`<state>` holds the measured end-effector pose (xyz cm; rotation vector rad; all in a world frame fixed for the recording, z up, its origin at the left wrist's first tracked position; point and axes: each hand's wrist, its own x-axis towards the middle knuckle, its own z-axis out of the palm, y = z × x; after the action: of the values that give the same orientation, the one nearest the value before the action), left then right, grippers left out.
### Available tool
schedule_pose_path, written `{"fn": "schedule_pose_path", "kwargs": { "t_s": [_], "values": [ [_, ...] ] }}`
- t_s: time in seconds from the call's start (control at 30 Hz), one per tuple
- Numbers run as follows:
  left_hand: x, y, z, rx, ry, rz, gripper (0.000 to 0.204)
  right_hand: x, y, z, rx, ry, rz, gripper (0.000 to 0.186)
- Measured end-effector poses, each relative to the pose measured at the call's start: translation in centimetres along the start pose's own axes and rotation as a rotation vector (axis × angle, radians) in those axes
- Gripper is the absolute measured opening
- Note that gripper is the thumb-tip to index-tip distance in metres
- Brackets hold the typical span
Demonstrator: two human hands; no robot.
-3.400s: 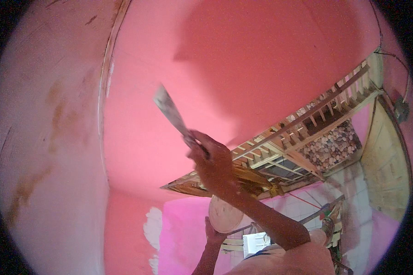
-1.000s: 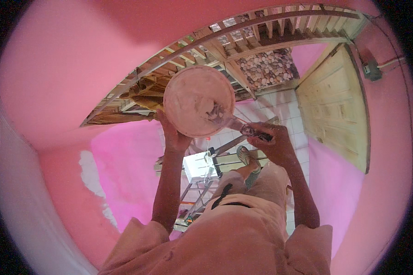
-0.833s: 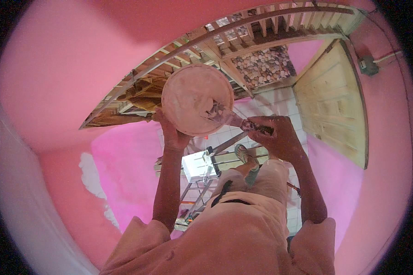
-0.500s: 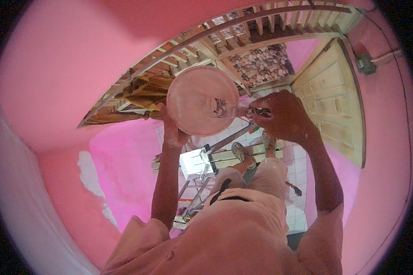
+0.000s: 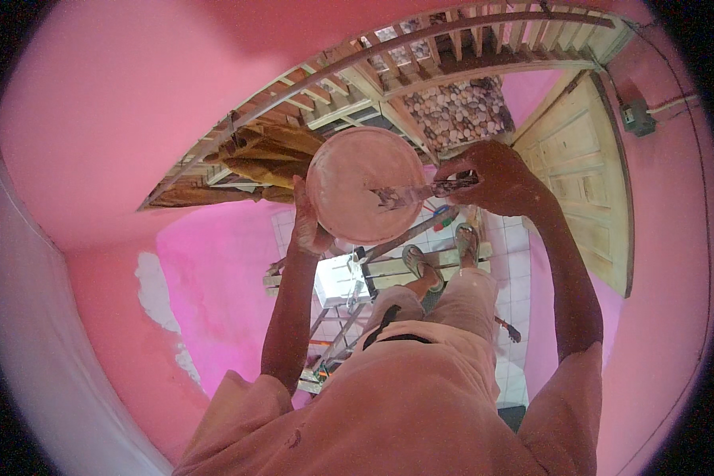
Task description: The person applies patching compound to a ceiling and wall joint using a putty knife while holding a lid with compound, then smooths the surface.
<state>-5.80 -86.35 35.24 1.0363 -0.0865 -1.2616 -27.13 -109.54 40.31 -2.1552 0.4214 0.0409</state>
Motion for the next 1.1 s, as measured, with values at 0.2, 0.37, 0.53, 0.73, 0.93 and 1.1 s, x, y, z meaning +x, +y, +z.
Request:
{"fn": "schedule_pose_path", "kwargs": {
  "t_s": [0.2, 0.37, 0.53, 0.73, 0.93, 1.1],
  "values": [
    [0.4, 1.0, 1.2, -0.2, -0.062, 0.01, 0.076, -2.6, 1.3, 0.6, 0.512, 0.034, 0.164, 0.032],
    [1.2, 1.0, 2.1, -0.239, -0.019, 0.132, 0.075, -3.6, 2.3, 3.1, 0.697, 0.225, 0.048, 0.036],
    [1.2, 1.4, 3.7, -0.206, 0.025, 0.196, 0.071, -2.7, 1.0, 4.1, 0.909, 0.259, 0.146, 0.035],
    [-2.4, 3.8, 5.5, -0.157, 0.032, 0.207, 0.073, -2.2, -5.5, 0.4, 1.061, 0.227, -0.123, 0.043],
    [-4.7, 3.0, 1.6, -0.006, 0.276, 0.132, 0.077, 0.6, -13.8, -5.4, 1.434, 0.412, -0.345, 0.045],
    [-7.7, 2.7, 0.1, 0.025, 0.286, 0.186, 0.079, 1.2, -19.8, -12.3, 1.586, 0.42, -0.697, 0.041]
  ]
}}
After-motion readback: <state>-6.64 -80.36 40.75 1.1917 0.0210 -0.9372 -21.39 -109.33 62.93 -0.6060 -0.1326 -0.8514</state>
